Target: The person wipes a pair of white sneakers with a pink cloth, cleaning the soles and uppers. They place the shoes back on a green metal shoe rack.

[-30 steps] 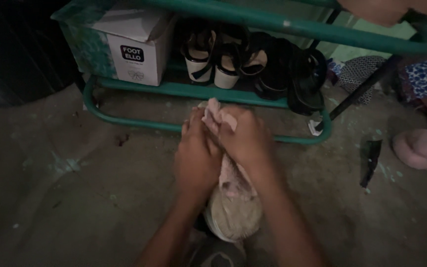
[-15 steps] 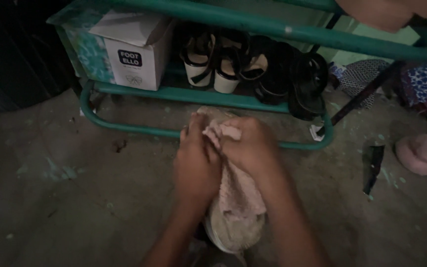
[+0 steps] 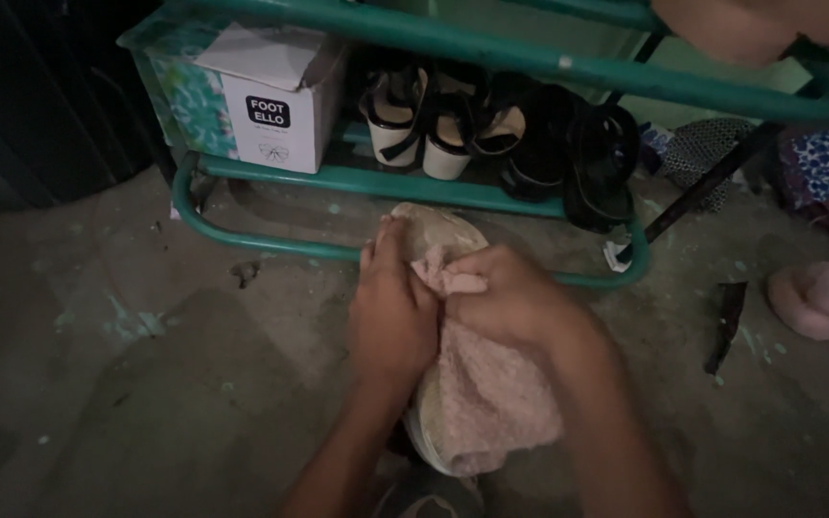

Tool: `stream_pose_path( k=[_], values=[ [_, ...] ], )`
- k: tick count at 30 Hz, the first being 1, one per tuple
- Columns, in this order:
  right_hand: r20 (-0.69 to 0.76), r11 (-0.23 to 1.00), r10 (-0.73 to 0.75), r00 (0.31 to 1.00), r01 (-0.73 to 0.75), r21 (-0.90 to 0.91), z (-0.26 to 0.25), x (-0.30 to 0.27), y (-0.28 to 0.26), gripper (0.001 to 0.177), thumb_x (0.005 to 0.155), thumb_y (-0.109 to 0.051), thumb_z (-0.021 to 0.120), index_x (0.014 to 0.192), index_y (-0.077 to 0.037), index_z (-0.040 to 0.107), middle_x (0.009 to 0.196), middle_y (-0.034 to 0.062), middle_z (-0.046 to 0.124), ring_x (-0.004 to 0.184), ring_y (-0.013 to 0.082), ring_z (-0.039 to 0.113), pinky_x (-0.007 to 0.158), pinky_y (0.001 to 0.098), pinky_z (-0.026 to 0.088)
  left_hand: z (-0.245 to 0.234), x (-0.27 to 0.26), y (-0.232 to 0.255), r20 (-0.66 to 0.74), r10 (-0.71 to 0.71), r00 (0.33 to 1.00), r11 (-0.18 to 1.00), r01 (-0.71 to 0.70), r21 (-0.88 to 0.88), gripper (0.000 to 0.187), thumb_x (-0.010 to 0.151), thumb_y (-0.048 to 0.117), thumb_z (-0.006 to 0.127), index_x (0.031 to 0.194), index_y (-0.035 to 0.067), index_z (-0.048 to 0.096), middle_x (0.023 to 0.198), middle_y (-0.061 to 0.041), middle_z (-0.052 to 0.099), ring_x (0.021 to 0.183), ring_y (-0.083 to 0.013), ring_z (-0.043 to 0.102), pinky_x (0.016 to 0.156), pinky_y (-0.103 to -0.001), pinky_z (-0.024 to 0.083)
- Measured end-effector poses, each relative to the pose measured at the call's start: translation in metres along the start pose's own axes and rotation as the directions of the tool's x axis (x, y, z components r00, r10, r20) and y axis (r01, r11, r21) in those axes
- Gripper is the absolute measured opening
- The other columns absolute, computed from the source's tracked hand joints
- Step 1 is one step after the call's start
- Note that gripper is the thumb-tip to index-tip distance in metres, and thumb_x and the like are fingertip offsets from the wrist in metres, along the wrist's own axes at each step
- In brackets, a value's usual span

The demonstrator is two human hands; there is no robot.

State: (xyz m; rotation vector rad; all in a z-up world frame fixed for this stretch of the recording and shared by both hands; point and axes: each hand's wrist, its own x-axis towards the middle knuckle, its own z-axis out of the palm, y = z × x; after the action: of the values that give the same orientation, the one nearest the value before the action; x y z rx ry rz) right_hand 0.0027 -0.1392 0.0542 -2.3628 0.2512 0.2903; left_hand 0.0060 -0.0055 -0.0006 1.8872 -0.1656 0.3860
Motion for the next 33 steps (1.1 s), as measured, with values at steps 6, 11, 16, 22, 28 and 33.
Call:
stream_pose_path(
  k=[6, 11, 16, 22, 28, 33],
  values=[
    [-0.387, 0.991, -0.132, 0.913, 0.11, -0.079, 0.011, 0.031, -0.002, 0.036, 0.075, -0.022, 0.078, 0.109, -0.011, 0.077, 0.101, 0.0147, 0.078, 0.093, 0.0277, 0.075, 0.081, 0.0374, 0.057, 0.006, 0.007, -0.005, -0.042, 0.042, 0.998, 0.999, -0.042, 0.011, 0.054, 0.091, 0.004, 0.051, 0.144, 0.004, 0.049, 0.149, -0.025, 0.052, 0.131, -0.0458, 0.053, 0.105, -0.051, 0.045],
    [-0.629, 0.991, -0.107, 0.77, 0.033, -0.128, 0.029, 0.023, -0.006, 0.034, 0.089, -0.028, 0.071, 0.121, -0.017, 0.076, 0.104, 0.0211, 0.075, 0.098, 0.0416, 0.069, 0.083, 0.0499, 0.053, 0.01, 0.002, -0.011, -0.086, 0.143, 0.986, 0.989, -0.146, -0.024, 0.047, 0.094, 0.005, 0.051, 0.142, 0.003, 0.051, 0.144, -0.025, 0.057, 0.131, -0.0454, 0.053, 0.109, -0.051, 0.043],
    [-0.392, 0.903, -0.397, 0.83, 0.429, -0.007, 0.017, 0.015, 0.026, 0.031, 0.082, -0.018, 0.077, 0.111, -0.005, 0.076, 0.095, 0.0136, 0.079, 0.087, 0.0229, 0.072, 0.077, 0.0356, 0.057, 0.003, -0.022, -0.003, -0.123, 0.21, 0.97, 0.978, -0.208, 0.032, 0.047, 0.095, 0.007, 0.052, 0.141, 0.002, 0.052, 0.142, -0.027, 0.056, 0.133, -0.0451, 0.05, 0.111, -0.05, 0.042],
    [-0.041, 0.951, -0.211, 0.977, 0.215, 0.223, 0.01, 0.0, 0.046, 0.036, 0.073, -0.015, 0.079, 0.106, -0.001, 0.079, 0.092, 0.012, 0.079, 0.082, 0.0174, 0.071, 0.073, 0.0346, 0.059, -0.01, -0.029, 0.02, -0.066, 0.138, 0.988, 0.986, -0.131, 0.106, 0.053, 0.092, 0.011, 0.051, 0.145, 0.003, 0.049, 0.151, -0.023, 0.05, 0.139, -0.0428, 0.045, 0.111, -0.049, 0.039],
    [-0.533, 0.984, -0.176, 0.828, 0.146, -0.1, 0.029, -0.015, 0.008, 0.036, 0.079, -0.029, 0.074, 0.114, -0.022, 0.077, 0.103, 0.0179, 0.075, 0.097, 0.0393, 0.071, 0.081, 0.0475, 0.057, 0.002, -0.022, 0.012, -0.086, 0.112, 0.99, 0.993, -0.109, 0.036, 0.042, 0.1, 0.014, 0.048, 0.141, 0.003, 0.054, 0.145, -0.024, 0.055, 0.135, -0.0426, 0.05, 0.11, -0.049, 0.042],
    [-0.58, 0.994, -0.075, 0.811, 0.018, -0.103, 0.02, -0.006, -0.025, 0.038, 0.088, -0.03, 0.065, 0.126, -0.025, 0.069, 0.104, 0.0192, 0.073, 0.099, 0.0449, 0.067, 0.081, 0.0548, 0.054, 0.011, -0.019, -0.002, -0.222, 0.109, 0.969, 0.986, -0.078, 0.147, 0.045, 0.099, 0.028, 0.052, 0.133, -0.002, 0.056, 0.125, -0.029, 0.063, 0.118, -0.0473, 0.057, 0.102, -0.055, 0.044]
  ],
)
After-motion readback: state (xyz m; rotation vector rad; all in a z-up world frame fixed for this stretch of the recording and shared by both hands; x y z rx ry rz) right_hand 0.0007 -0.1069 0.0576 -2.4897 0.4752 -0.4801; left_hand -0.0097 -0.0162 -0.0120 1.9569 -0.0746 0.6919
